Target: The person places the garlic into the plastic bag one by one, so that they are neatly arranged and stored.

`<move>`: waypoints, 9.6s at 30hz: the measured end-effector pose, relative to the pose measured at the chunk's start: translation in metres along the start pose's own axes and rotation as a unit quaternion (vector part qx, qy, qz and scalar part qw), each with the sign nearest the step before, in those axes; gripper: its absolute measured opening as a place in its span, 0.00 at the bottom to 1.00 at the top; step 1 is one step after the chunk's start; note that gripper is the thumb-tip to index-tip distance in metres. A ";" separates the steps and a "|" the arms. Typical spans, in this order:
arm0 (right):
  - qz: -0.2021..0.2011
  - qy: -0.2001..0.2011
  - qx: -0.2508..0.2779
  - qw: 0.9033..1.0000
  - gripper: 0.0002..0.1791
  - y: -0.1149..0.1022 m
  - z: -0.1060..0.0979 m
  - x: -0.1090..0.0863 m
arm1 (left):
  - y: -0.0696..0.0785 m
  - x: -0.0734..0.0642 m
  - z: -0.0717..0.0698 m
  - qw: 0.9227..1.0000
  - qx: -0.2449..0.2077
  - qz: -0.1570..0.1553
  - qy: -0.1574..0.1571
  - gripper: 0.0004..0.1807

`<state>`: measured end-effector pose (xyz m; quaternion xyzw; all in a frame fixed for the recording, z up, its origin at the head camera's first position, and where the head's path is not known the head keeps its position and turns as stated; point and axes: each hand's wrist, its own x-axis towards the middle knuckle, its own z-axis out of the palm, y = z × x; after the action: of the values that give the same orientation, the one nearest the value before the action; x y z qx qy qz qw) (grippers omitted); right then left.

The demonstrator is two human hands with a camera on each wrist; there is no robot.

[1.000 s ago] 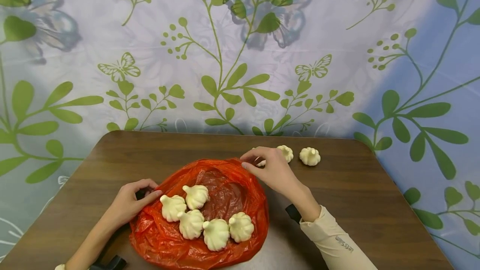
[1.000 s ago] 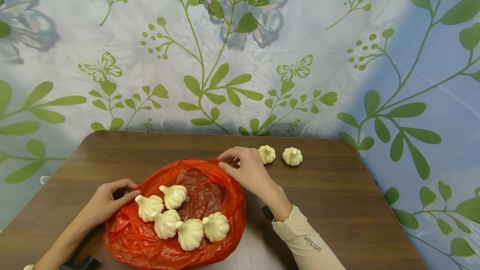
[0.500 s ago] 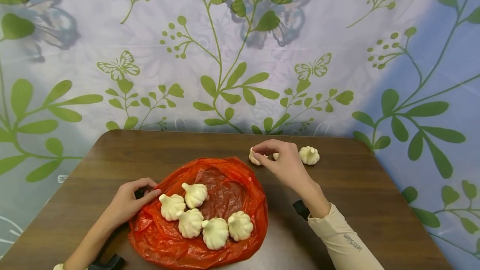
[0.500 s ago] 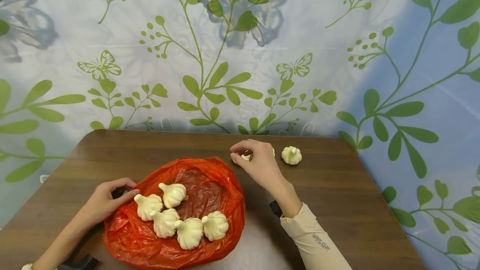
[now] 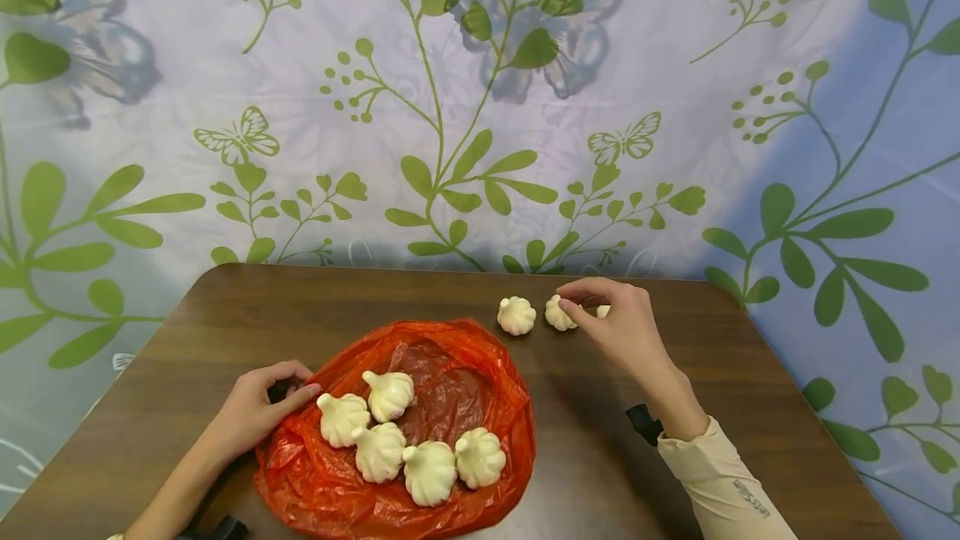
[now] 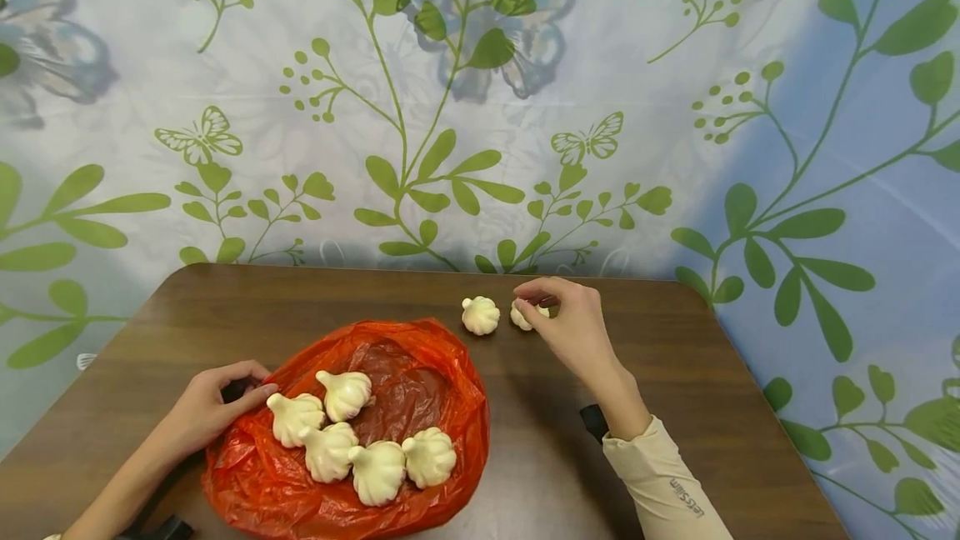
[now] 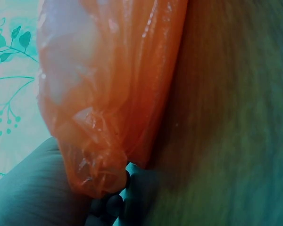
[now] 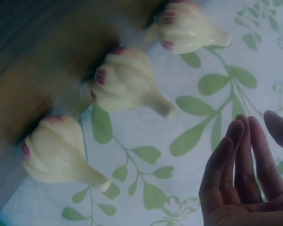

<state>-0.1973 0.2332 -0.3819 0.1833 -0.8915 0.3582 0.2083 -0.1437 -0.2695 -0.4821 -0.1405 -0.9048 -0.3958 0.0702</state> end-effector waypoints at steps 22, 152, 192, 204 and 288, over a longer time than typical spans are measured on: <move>0.079 0.049 -0.038 0.995 0.11 0.047 -0.049 0.000 | -0.002 0.000 0.001 1.000 -0.006 0.010 0.000 0.04; -0.050 -0.051 -0.013 0.997 0.11 0.015 -0.035 0.005 | 0.000 0.000 0.001 1.000 -0.002 0.007 0.000 0.06; -0.105 -0.158 0.091 0.978 0.09 -0.048 0.024 0.001 | -0.001 0.000 0.000 1.000 -0.002 0.016 0.002 0.06; -0.106 -0.200 0.094 0.969 0.08 -0.061 0.042 0.000 | 0.000 0.000 0.000 1.000 -0.004 0.012 -0.002 0.05; -0.157 -0.270 0.081 0.946 0.10 -0.101 0.090 -0.009 | -0.002 -0.001 0.003 1.000 -0.001 0.013 0.000 0.05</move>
<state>-0.1631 0.1025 -0.3891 0.4275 -0.8421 0.3288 -0.0023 -0.1432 -0.2693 -0.4856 -0.1526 -0.9023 -0.3959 0.0757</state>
